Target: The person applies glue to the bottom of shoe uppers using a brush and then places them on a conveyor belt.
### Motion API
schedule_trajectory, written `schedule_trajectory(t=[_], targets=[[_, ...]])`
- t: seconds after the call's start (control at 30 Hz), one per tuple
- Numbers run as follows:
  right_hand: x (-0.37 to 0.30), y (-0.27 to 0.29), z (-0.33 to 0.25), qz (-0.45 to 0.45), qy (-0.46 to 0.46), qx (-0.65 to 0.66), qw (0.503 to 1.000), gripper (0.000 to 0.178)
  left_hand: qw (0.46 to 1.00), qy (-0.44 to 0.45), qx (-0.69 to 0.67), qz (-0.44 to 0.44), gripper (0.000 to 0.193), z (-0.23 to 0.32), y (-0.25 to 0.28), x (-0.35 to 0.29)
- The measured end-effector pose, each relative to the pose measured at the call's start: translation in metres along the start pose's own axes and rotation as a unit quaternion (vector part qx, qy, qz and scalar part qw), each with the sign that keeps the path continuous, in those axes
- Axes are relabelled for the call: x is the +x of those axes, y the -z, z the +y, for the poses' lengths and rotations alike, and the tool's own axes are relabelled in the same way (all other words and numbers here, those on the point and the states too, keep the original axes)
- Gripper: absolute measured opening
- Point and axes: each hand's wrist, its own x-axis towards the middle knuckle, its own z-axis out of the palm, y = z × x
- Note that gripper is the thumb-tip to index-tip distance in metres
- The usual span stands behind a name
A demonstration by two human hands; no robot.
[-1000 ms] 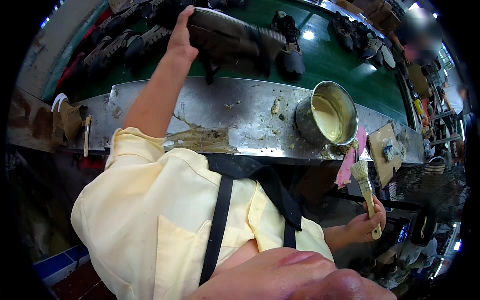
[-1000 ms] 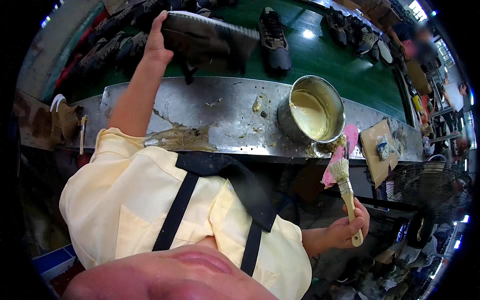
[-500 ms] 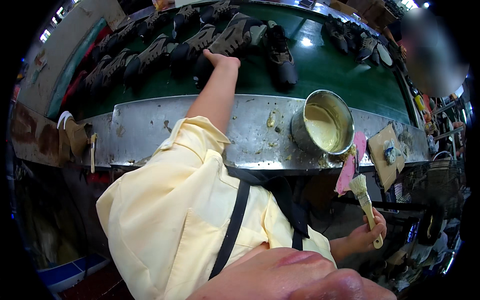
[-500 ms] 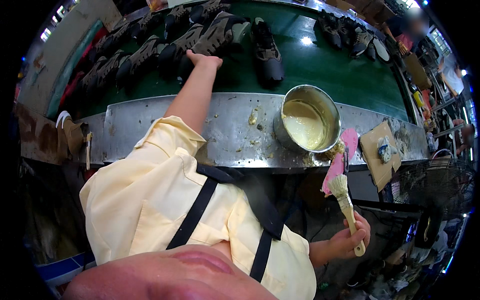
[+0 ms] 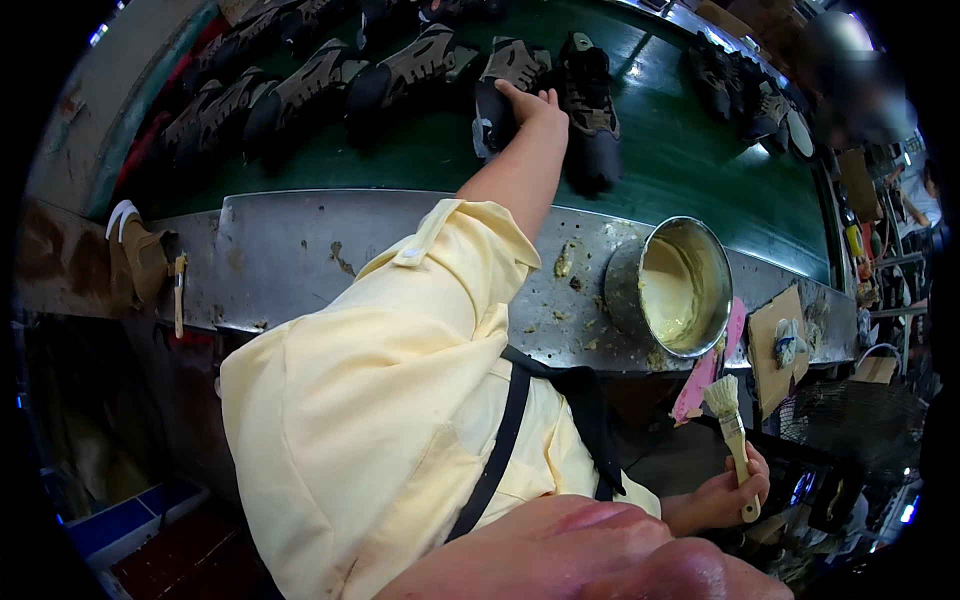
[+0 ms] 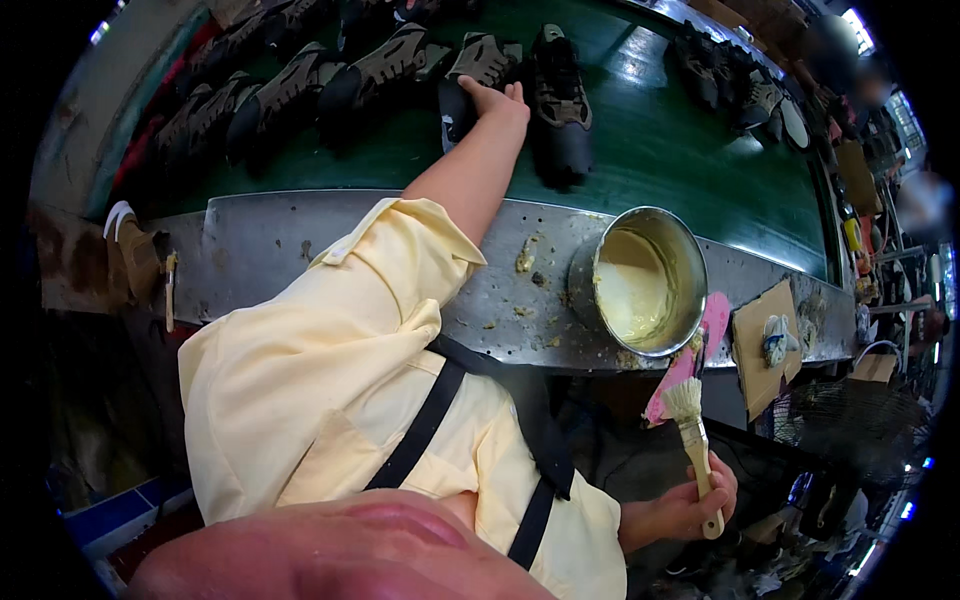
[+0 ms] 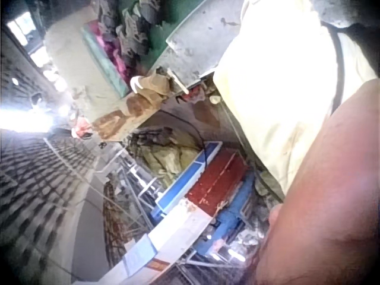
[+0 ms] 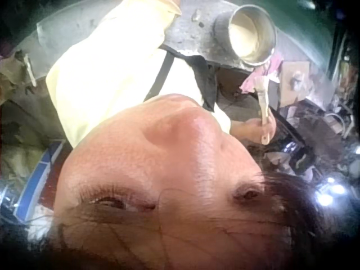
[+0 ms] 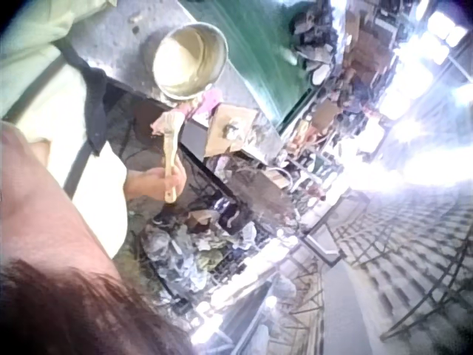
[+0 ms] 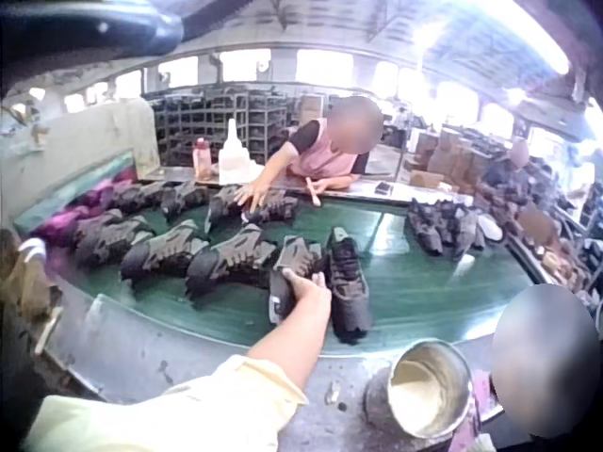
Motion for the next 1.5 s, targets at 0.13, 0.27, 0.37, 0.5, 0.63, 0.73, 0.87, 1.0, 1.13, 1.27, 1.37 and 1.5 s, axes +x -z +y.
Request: schedule_trajectory(t=[0.13, 0.27, 0.37, 0.5, 0.63, 0.73, 0.87, 1.0, 1.13, 1.27, 1.37, 1.5], targets=[[-0.001, 0.000, -0.005, 0.003, 0.020, -0.019, 1.000, 0.030, 0.996, 0.030, 0.075, -0.044, 0.083, -0.007, 0.013, 0.019], [-0.002, 0.003, -0.009, -0.013, 0.015, -0.030, 0.999, 0.032, 0.945, 0.167, 0.213, -0.182, 0.058, -0.028, 0.040, 0.043], [-0.004, 0.005, -0.007, -0.014, 0.025, -0.002, 1.000, 0.036, 0.912, 0.229, 0.264, -0.214, 0.033, -0.015, 0.054, -0.005], [-0.010, 0.007, -0.004, 0.009, 0.010, 0.010, 1.000, 0.037, 0.823, 0.193, 0.428, -0.319, 0.016, 0.035, 0.071, -0.061], [-0.015, 0.014, -0.006, 0.031, -0.002, 0.018, 0.999, 0.036, 0.699, 0.053, 0.584, -0.410, 0.016, 0.081, 0.086, -0.093], [-0.017, 0.015, -0.003, 0.042, -0.013, 0.025, 0.999, 0.035, 0.646, -0.009, 0.619, -0.447, 0.016, 0.114, 0.095, -0.088], [-0.019, 0.015, -0.007, 0.051, -0.020, 0.021, 0.998, 0.033, 0.572, -0.098, 0.676, -0.453, 0.022, 0.145, 0.098, -0.074], [-0.022, 0.016, -0.005, 0.055, -0.022, 0.028, 0.998, 0.034, 0.537, -0.202, 0.676, -0.462, 0.030, 0.169, 0.096, -0.048], [-0.024, 0.014, -0.007, 0.041, -0.020, 0.032, 0.998, 0.034, 0.597, -0.378, 0.606, -0.365, 0.026, 0.182, 0.088, -0.014], [-0.025, 0.010, -0.014, 0.042, -0.023, 0.025, 0.999, 0.034, 0.518, -0.449, 0.639, -0.348, 0.036, 0.188, 0.093, 0.001], [-0.026, 0.006, -0.019, 0.041, -0.016, 0.019, 0.999, 0.034, 0.435, -0.448, 0.703, -0.341, 0.049, 0.182, 0.095, -0.013], [-0.027, 0.005, -0.013, 0.036, -0.006, 0.024, 0.999, 0.034, 0.350, -0.511, 0.709, -0.336, 0.048, 0.177, 0.098, -0.026]])
